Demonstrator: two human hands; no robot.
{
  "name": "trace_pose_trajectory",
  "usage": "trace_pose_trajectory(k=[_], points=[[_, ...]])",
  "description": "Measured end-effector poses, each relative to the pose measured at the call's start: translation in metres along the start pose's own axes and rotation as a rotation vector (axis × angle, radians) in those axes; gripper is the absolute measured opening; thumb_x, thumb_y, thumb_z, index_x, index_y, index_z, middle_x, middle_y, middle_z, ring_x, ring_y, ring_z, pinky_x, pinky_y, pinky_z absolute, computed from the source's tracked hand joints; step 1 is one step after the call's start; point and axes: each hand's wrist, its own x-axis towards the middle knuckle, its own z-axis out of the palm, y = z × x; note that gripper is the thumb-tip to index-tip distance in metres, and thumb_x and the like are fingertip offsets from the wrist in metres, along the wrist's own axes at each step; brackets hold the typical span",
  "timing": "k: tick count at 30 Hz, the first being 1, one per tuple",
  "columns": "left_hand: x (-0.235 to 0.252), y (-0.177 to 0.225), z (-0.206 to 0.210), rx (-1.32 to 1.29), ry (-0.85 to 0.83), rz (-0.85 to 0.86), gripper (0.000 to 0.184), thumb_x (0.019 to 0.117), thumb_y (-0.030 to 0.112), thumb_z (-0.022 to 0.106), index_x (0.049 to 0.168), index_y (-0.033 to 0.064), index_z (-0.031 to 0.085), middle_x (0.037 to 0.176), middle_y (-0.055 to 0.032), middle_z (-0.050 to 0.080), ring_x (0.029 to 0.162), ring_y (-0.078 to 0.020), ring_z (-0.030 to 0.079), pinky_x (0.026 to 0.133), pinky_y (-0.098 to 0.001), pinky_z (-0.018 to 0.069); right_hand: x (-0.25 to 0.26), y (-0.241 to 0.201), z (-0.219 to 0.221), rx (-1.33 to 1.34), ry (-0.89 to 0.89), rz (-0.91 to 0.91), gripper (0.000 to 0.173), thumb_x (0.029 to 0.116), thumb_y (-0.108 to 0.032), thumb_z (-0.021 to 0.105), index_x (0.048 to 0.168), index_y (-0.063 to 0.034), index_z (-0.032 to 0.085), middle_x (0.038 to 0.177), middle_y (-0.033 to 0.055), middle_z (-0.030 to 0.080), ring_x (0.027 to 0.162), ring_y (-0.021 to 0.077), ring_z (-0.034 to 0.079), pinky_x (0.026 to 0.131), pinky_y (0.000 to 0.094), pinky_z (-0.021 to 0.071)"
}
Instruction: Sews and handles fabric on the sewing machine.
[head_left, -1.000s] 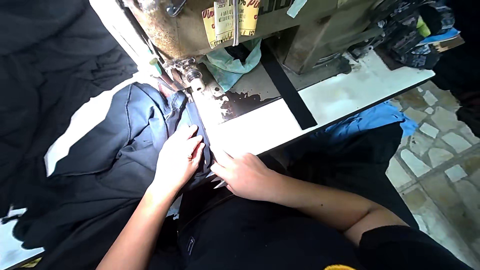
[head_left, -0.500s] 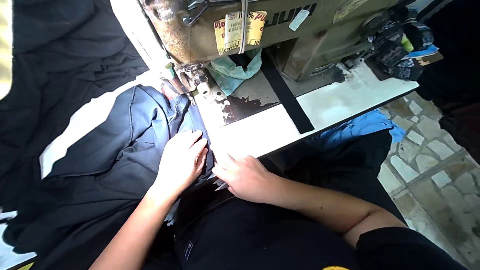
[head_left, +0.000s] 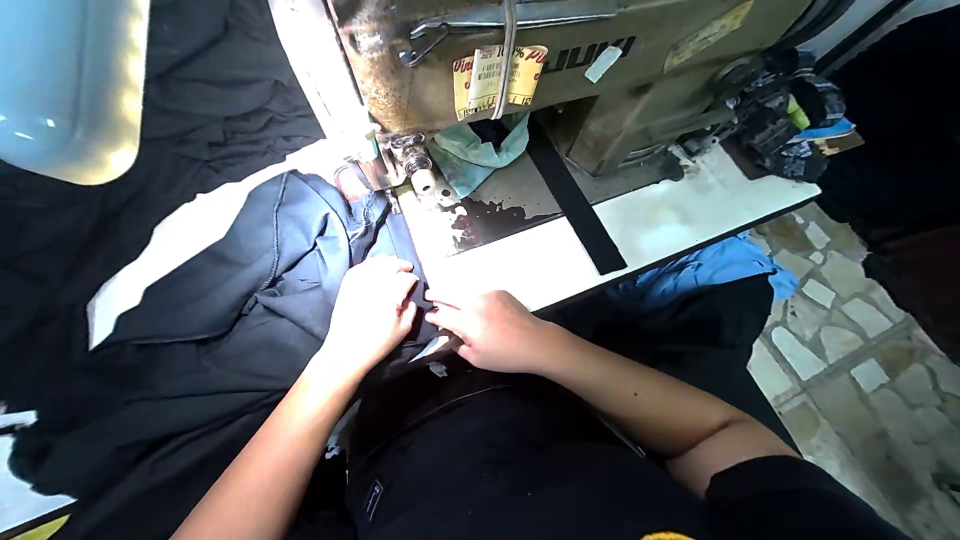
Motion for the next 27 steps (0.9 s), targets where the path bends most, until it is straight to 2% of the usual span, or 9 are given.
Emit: trace_pose_trajectory(k=[3,6,10,13,16,19,21,23,27], points=[[-0.003,0.000,-0.002,-0.093,0.074,-0.087,0.025,0.0879,0.003,0.056,0.103,-0.0061,0.074,0.109,-0.0223,0.072,0.108,-0.0392,0.068,0.096,-0.0539,0.0510,0.000,0.000,0.003,-0.127,-0.015,-0.032,0.014,0.0947,-0.007,0.062,0.102,-0.0032,0.073,0.122,0.0183,0.070,0.091,0.0335,0.073,0.064,0.0481,0.0575],[-0.004,0.002,0.001,-0.015,0.000,-0.018,0.027,0.0822,0.001,0.056,0.099,-0.0052,0.076,0.114,-0.0233,0.071,0.113,-0.0432,0.066,0.096,-0.0601,0.0490,-0.002,-0.002,0.004,-0.162,-0.009,-0.061,0.012,0.0949,-0.009,0.063,0.099,-0.0040,0.073,0.113,0.0176,0.071,0.081,0.0316,0.072,0.056,0.0447,0.0544],[-0.004,0.003,0.001,0.075,-0.040,0.034,0.027,0.0827,-0.001,0.056,0.100,-0.0041,0.076,0.111,-0.0225,0.072,0.109,-0.0426,0.068,0.091,-0.0600,0.0508,-0.001,-0.005,-0.008,-0.091,-0.117,-0.019,0.013,0.0953,-0.007,0.061,0.101,-0.0025,0.072,0.115,0.0171,0.069,0.083,0.0314,0.071,0.060,0.0460,0.0546],[-0.006,0.003,0.002,0.072,-0.038,0.032,0.027,0.0797,-0.001,0.058,0.100,-0.0052,0.075,0.113,-0.0232,0.072,0.110,-0.0434,0.068,0.091,-0.0597,0.0510,0.006,0.004,-0.023,0.037,-0.081,0.104,0.013,0.0937,-0.010,0.067,0.102,-0.0014,0.073,0.089,0.0148,0.072,0.080,0.0303,0.071,0.066,0.0494,0.0545],[-0.004,0.002,0.003,0.089,-0.044,0.061,0.026,0.0746,0.004,0.063,0.096,-0.0056,0.075,0.113,-0.0239,0.071,0.110,-0.0455,0.067,0.089,-0.0615,0.0513,0.016,0.020,-0.027,-0.109,0.004,0.209,0.030,0.0893,-0.017,0.070,0.114,-0.0018,0.067,0.105,0.0155,0.063,0.081,0.0278,0.067,0.065,0.0436,0.0555],[0.001,-0.002,0.003,0.051,-0.027,0.067,0.021,0.0783,0.002,0.059,0.090,-0.0067,0.074,0.108,-0.0234,0.072,0.107,-0.0443,0.068,0.090,-0.0600,0.0526,0.031,0.027,-0.039,-0.145,-0.165,0.278,0.033,0.1014,-0.013,0.056,0.129,0.0023,0.064,0.133,0.0234,0.058,0.106,0.0367,0.066,0.089,0.0495,0.0532],[0.002,-0.003,0.002,-0.042,0.005,-0.016,0.023,0.0838,0.006,0.056,0.092,-0.0069,0.073,0.106,-0.0233,0.072,0.106,-0.0421,0.069,0.091,-0.0576,0.0519,0.033,0.033,-0.037,-0.170,-0.131,0.238,0.033,0.1027,-0.013,0.053,0.130,-0.0007,0.067,0.131,0.0236,0.062,0.111,0.0389,0.064,0.092,0.0520,0.0513],[0.007,-0.002,-0.003,-0.114,0.032,-0.109,0.021,0.0882,0.008,0.058,0.095,-0.0063,0.072,0.097,-0.0222,0.071,0.097,-0.0390,0.069,0.085,-0.0548,0.0529,0.034,0.044,-0.030,-0.230,-0.032,0.124,0.027,0.0984,-0.011,0.056,0.118,0.0000,0.072,0.116,0.0223,0.067,0.103,0.0383,0.067,0.082,0.0507,0.0542],[0.015,0.002,-0.011,-0.139,0.017,-0.211,0.013,0.0897,0.004,0.060,0.092,-0.0052,0.068,0.087,-0.0203,0.065,0.086,-0.0362,0.066,0.076,-0.0529,0.0514,0.044,0.050,-0.024,-0.190,-0.002,0.052,0.028,0.0989,-0.016,0.059,0.116,0.0013,0.072,0.114,0.0211,0.070,0.107,0.0377,0.068,0.090,0.0515,0.0532]])
